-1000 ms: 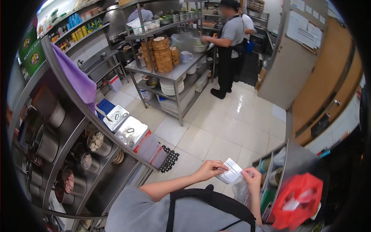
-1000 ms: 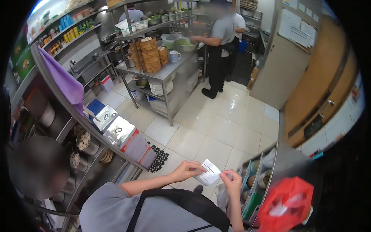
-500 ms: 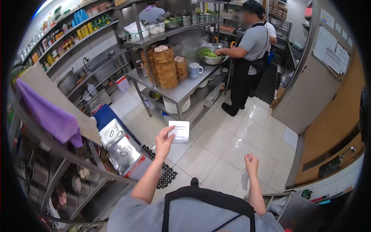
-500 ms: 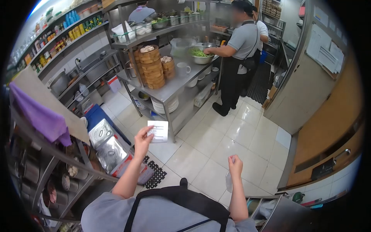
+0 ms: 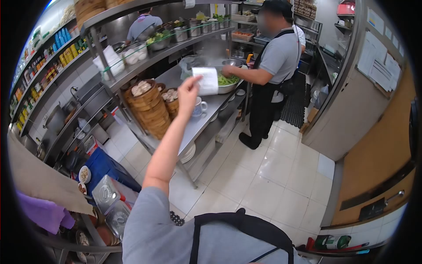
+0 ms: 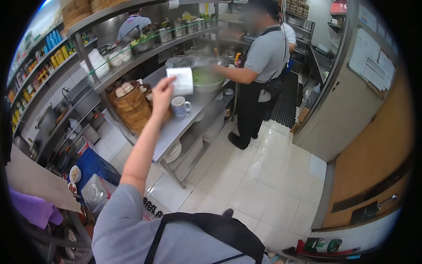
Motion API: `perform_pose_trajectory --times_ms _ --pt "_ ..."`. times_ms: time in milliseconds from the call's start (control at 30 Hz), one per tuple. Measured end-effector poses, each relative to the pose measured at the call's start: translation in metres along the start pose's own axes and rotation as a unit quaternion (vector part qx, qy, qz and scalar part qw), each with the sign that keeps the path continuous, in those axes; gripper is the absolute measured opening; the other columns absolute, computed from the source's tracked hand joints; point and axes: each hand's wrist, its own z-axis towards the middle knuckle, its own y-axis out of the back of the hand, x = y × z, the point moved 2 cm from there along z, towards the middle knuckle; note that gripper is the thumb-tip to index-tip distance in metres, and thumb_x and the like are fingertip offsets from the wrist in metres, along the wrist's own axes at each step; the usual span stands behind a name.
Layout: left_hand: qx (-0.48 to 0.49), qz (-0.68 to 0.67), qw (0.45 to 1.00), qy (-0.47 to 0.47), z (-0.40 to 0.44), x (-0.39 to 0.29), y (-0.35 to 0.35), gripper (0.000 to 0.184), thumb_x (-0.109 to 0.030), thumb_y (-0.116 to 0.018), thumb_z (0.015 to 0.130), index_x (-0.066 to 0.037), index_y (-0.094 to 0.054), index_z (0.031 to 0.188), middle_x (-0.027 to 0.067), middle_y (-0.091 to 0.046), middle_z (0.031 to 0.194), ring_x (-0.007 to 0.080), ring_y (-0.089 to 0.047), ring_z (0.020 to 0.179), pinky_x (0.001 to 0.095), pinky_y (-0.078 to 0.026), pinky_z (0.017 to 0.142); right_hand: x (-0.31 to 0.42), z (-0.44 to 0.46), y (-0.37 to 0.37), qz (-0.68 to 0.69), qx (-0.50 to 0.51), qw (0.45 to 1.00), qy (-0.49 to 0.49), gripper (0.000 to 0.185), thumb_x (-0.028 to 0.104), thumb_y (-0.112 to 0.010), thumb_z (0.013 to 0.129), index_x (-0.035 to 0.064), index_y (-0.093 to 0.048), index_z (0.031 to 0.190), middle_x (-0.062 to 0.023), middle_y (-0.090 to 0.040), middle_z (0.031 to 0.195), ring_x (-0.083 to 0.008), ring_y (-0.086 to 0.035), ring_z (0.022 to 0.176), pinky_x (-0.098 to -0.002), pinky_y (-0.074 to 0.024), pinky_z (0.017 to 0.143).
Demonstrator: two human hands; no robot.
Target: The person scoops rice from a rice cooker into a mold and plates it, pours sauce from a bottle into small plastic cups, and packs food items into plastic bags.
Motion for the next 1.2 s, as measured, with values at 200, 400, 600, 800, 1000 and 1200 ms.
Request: perform_pose_trajectory --times_ms 200,400,600,800,1000,1200 --pt "-0.088 0.063 0.990 -0.091 0.155 0.049 -0.051 0.014 0.000 -0.055 0.075 -0.003 -0.065 0.085 0.0062 -0.062 0.080 0.0104 -0.057 0.070 0.0221 -0.043 0.063 0.016 0.130 0.014 0.037 -0.073 0.997 -0.010 0.024 0.015 -0.055 0.072 -0.0025 -0.058 0.088 -0.0203 -0.060 0.080 -0.0338 -0.058 0.077 -0.0414 -0.0458 0.068" --pt "-0.142 0.180 0.957 -0.176 0.291 0.100 -0.087 0.016 -0.004 -0.055 0.074 -0.005 -0.065 0.086 0.0108 -0.063 0.085 0.0201 -0.060 0.076 0.0271 -0.044 0.068 0.170 0.229 0.242 0.353 -0.303 0.881 -0.090 0.022 0.014 -0.061 0.068 -0.0049 -0.056 0.077 -0.0236 -0.057 0.072 -0.0399 -0.055 0.074 -0.0436 -0.0431 0.066" --pt "-0.187 0.186 0.955 -0.139 0.448 0.179 -0.100 0.021 -0.012 -0.057 0.072 -0.012 -0.066 0.091 0.0118 -0.062 0.090 0.0245 -0.060 0.077 0.0314 -0.045 0.071 0.247 0.263 0.296 0.357 -0.347 0.861 -0.102 0.028 0.016 -0.060 0.072 -0.0077 -0.056 0.086 -0.0239 -0.059 0.078 -0.0369 -0.058 0.074 -0.0405 -0.0451 0.065" --pt "-0.277 0.223 0.931 -0.077 0.538 0.256 -0.098 0.030 -0.017 -0.060 0.070 -0.007 -0.063 0.098 0.0162 -0.060 0.097 0.0283 -0.058 0.091 0.0344 -0.042 0.081 0.284 0.207 0.205 0.258 -0.169 0.932 -0.189 0.030 0.021 -0.057 0.075 -0.0064 -0.056 0.086 -0.0230 -0.058 0.079 -0.0370 -0.056 0.072 -0.0417 -0.0446 0.064" --pt "-0.283 -0.016 0.959 0.026 0.555 0.258 -0.107 0.047 -0.020 -0.061 0.071 0.005 -0.052 0.109 0.0223 -0.056 0.103 0.0304 -0.056 0.094 0.0359 -0.040 0.085 0.282 0.160 0.172 0.207 -0.270 0.900 -0.272 0.025 0.020 -0.054 0.076 -0.0049 -0.056 0.078 -0.0223 -0.057 0.075 -0.0359 -0.054 0.067 -0.0428 -0.0423 0.060" --pt "-0.233 0.084 0.965 -0.085 0.572 0.246 -0.098 0.039 -0.011 -0.064 0.072 0.001 -0.051 0.107 0.0130 -0.057 0.092 0.0216 -0.057 0.079 0.0346 -0.048 0.067 0.243 0.197 0.121 0.294 -0.296 0.849 -0.326 0.029 0.024 -0.049 0.080 -0.0037 -0.054 0.087 -0.0220 -0.056 0.086 -0.0343 -0.053 0.077 -0.0423 -0.0419 0.067"
